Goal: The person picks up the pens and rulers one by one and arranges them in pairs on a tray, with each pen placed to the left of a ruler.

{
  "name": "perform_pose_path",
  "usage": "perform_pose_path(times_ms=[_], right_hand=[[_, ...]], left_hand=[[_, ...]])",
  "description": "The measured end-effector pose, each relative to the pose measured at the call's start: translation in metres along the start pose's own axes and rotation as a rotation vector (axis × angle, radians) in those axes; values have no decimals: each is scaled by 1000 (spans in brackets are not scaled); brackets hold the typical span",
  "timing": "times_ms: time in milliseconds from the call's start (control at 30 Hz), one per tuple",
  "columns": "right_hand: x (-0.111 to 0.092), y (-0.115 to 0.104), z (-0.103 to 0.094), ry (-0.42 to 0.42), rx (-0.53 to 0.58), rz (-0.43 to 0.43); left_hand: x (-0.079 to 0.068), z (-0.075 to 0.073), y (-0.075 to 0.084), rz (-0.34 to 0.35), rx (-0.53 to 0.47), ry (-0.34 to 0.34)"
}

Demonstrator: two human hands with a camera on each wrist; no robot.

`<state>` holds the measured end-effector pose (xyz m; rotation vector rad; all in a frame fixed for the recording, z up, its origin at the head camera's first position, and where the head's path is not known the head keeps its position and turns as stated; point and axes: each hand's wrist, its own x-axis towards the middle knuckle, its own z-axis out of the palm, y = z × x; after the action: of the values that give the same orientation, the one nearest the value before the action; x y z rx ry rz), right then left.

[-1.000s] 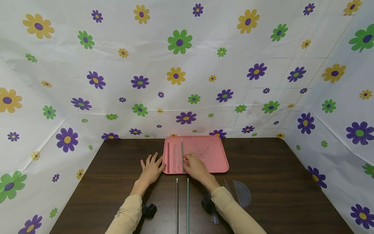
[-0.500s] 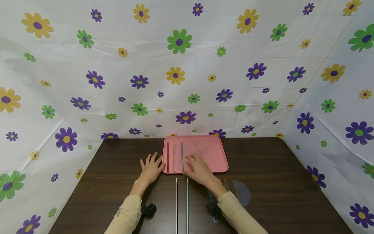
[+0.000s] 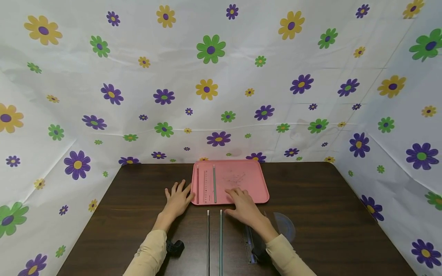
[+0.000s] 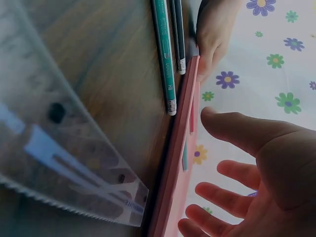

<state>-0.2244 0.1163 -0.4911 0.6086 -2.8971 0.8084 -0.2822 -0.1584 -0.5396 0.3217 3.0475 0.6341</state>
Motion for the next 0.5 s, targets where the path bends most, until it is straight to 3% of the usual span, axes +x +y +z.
perform_pose_path(times_ms=[500], right_hand=[[-21,0,-2,-17,12,5]], left_hand=[[-1,-1,1,2,-8,-4]])
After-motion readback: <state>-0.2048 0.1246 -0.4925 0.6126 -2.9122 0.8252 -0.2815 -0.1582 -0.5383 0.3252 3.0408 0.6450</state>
